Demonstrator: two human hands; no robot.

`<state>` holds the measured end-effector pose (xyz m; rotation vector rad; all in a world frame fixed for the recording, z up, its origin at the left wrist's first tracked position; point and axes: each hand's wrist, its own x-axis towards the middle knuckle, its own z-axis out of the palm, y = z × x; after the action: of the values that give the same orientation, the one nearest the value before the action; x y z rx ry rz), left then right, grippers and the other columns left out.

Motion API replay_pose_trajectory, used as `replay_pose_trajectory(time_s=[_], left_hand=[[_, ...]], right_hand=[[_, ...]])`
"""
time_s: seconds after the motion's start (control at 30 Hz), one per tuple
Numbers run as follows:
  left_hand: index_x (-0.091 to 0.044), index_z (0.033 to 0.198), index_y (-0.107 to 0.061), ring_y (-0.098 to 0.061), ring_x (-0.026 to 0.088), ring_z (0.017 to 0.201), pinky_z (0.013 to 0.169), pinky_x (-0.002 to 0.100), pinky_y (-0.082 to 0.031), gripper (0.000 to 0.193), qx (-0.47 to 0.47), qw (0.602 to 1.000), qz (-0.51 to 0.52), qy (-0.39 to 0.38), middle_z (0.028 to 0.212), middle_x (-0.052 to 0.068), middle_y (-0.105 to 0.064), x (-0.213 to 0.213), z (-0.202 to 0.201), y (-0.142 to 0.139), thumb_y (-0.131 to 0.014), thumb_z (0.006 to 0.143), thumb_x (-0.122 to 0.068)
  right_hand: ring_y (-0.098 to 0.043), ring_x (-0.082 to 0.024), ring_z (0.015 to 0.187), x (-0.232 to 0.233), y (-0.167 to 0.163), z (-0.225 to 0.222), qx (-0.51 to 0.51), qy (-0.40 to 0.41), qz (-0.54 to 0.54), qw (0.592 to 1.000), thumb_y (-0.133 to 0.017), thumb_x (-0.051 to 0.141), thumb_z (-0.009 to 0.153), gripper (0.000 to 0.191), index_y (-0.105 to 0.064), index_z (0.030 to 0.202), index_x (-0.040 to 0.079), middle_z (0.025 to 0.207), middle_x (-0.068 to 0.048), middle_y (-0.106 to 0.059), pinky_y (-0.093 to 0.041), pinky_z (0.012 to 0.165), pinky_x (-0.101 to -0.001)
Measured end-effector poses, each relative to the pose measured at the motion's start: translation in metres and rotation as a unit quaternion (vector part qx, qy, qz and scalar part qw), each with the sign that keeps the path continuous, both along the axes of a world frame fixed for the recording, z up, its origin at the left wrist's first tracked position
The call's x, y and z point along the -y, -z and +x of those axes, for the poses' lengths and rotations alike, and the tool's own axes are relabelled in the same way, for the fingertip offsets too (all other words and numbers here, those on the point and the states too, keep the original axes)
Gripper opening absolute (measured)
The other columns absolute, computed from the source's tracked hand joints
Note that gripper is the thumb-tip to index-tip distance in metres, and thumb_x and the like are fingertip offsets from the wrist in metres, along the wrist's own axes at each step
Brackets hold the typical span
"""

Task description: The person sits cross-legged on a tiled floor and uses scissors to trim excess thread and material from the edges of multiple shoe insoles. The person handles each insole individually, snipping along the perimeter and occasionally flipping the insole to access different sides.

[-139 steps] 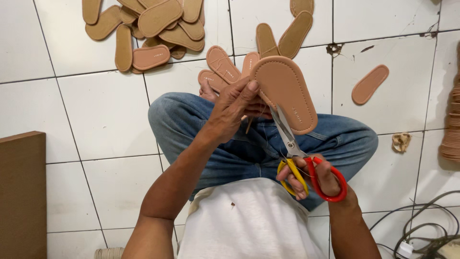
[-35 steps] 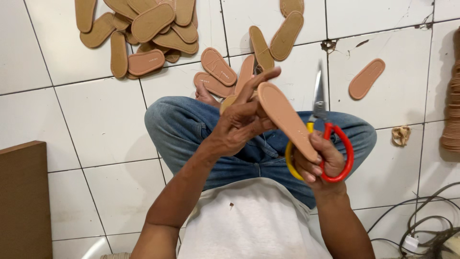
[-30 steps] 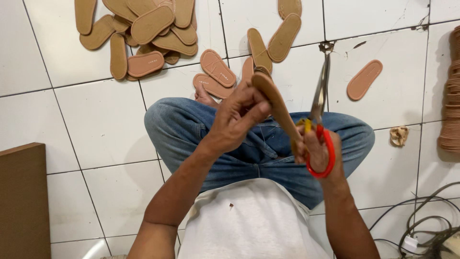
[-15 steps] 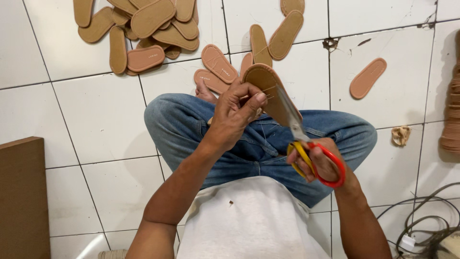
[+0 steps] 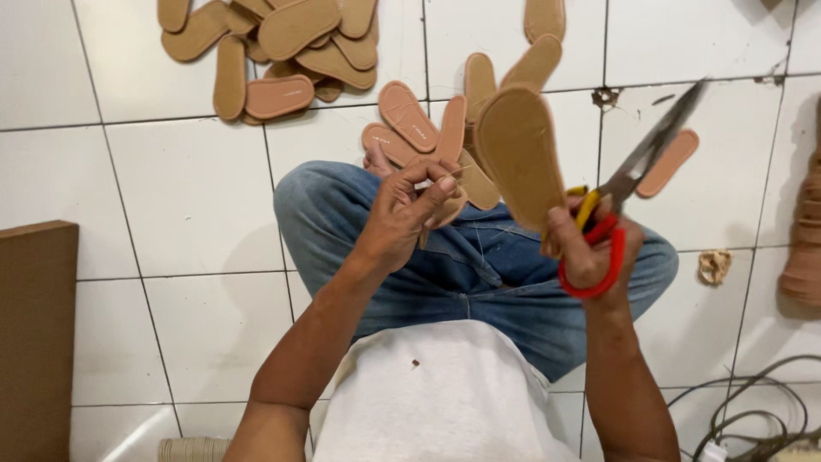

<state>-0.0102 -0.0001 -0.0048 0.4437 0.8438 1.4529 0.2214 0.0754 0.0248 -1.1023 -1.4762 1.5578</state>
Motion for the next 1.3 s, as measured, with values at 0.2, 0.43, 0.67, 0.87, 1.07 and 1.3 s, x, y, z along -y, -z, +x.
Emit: replay_pose_trajectory(time_s=[0.2, 0.43, 0.67, 0.87, 1.07, 1.3], left_hand=[[0.002, 0.11, -0.066, -0.039, 0.002, 0.057, 0.054, 0.017, -0.032, 0.018, 0.06, 0.998, 0.003, -0.007, 0.089, -0.001, -0.061, 0.006, -0.01, -0.003, -0.063, 0.106, -0.015], [0.001, 0.112, -0.068, -0.045, -0.001, 0.057, 0.047, 0.013, -0.034, 0.018, 0.134, 0.991, 0.007, 0.018, 0.084, 0.0, -0.063, 0.001, -0.016, -0.005, -0.063, 0.109, -0.016], [-0.008, 0.135, -0.053, -0.059, 0.014, 0.126, 0.109, 0.027, -0.049, 0.037, -0.261, 0.96, 0.1, 0.015, 0.132, 0.007, -0.062, -0.014, -0.016, -0.017, -0.06, 0.103, -0.023], [-0.012, 0.139, -0.06, -0.069, 0.021, 0.11, 0.097, 0.038, -0.059, 0.046, -0.369, 0.909, -0.031, 0.193, 0.121, 0.01, -0.073, -0.015, -0.005, -0.014, -0.072, 0.094, -0.014], [-0.007, 0.128, -0.068, -0.071, 0.025, 0.096, 0.091, 0.04, -0.057, 0.041, -0.583, 0.763, 0.063, 0.272, 0.114, 0.013, -0.073, -0.012, -0.041, -0.035, -0.069, 0.099, -0.036], [-0.002, 0.13, -0.063, -0.069, 0.017, 0.095, 0.088, 0.034, -0.062, 0.05, -0.292, 0.916, 0.089, 0.26, 0.106, 0.008, -0.066, -0.028, -0.013, -0.025, -0.041, 0.113, -0.045]], right_hand=[[-0.065, -0.016, 0.09, -0.049, -0.018, -0.053, 0.0, -0.098, 0.037, 0.994, -0.063, 0.007, 0.104, 0.015, -0.059, 0.116, -0.001, 0.106, -0.012, -0.069, -0.054, 0.082, -0.028], [-0.065, -0.024, 0.105, -0.016, 0.005, -0.066, 0.017, -0.245, 0.068, 0.967, -0.076, -0.001, 0.091, 0.028, -0.054, 0.109, 0.0, 0.118, -0.019, -0.066, -0.058, 0.092, -0.0317], [-0.076, -0.019, 0.101, -0.019, -0.004, -0.045, -0.083, -0.086, 0.126, 0.985, -0.07, -0.001, 0.104, 0.02, -0.05, 0.108, 0.003, 0.114, -0.015, -0.073, -0.068, 0.083, -0.0295], [-0.074, -0.015, 0.094, -0.034, -0.04, -0.023, 0.03, -0.038, 0.235, 0.971, -0.072, -0.006, 0.102, 0.018, -0.056, 0.107, 0.0, 0.111, -0.016, -0.073, -0.065, 0.072, -0.0246], [-0.073, -0.014, 0.095, -0.047, -0.063, 0.001, 0.234, -0.131, 0.329, 0.905, -0.074, -0.009, 0.085, 0.025, -0.054, 0.096, 0.002, 0.11, -0.011, -0.074, -0.063, 0.081, -0.0272], [-0.058, -0.013, 0.07, -0.048, -0.067, -0.015, 0.157, -0.173, 0.158, 0.959, -0.086, 0.007, 0.087, 0.022, -0.066, 0.097, 0.003, 0.077, -0.006, -0.061, -0.049, 0.064, -0.0268]])
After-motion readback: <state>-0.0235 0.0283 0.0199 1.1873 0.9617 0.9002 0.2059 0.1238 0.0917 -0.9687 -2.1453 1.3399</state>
